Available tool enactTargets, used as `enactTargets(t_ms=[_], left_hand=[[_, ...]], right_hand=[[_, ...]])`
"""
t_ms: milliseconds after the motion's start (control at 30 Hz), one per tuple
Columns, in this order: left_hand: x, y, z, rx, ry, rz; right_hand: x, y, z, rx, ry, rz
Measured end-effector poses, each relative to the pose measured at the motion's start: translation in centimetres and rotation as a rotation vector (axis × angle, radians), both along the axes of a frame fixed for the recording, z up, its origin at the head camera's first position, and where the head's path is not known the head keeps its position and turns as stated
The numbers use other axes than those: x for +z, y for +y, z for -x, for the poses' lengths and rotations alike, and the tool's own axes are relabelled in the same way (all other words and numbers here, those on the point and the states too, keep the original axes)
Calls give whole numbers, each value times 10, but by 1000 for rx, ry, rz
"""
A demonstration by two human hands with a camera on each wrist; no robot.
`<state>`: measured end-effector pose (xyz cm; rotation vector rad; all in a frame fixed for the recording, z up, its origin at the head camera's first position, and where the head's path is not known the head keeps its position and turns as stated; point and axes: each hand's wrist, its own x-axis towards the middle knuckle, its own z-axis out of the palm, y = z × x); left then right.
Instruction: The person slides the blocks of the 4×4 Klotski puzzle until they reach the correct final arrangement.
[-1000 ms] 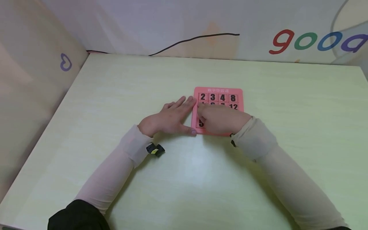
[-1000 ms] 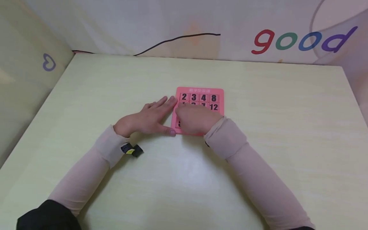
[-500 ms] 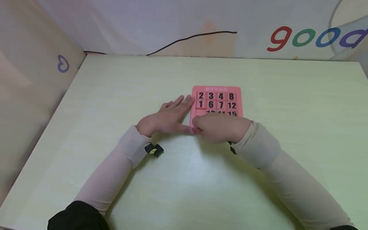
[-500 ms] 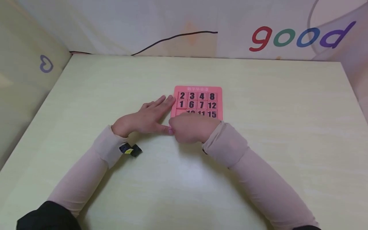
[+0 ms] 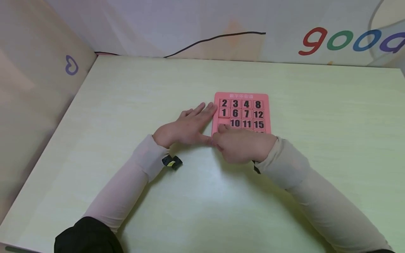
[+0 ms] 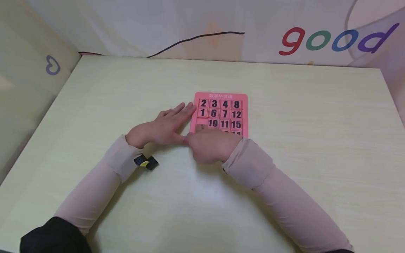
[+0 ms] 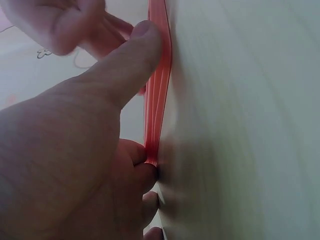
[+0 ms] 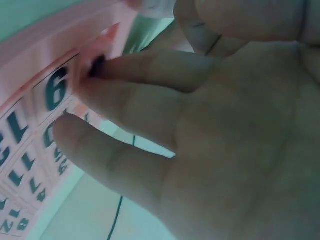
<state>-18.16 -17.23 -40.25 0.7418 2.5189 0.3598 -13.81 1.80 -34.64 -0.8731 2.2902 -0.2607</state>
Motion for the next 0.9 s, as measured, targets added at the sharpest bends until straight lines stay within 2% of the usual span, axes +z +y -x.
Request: enactTargets(t_ms=[167,300,467,633,733,900], left_hand=[[0,-1,0,7,-12,-5],[0,-2,0,6,-16,-5],[2,0,0,2,-4,-5],[3,3,1,12,-1,12],[2,4,1,20,-4,14],[1,3,0,26,-16,7]], right_hand=[[-8,2,12,-10,62,-3],[-8,6,15,-1,76,36],[-5,15,2,15,129,24],[-4,25,-16,6,116,7],[-6,28,-21,0,128,6],[-11,21,-24,36,150,-24]])
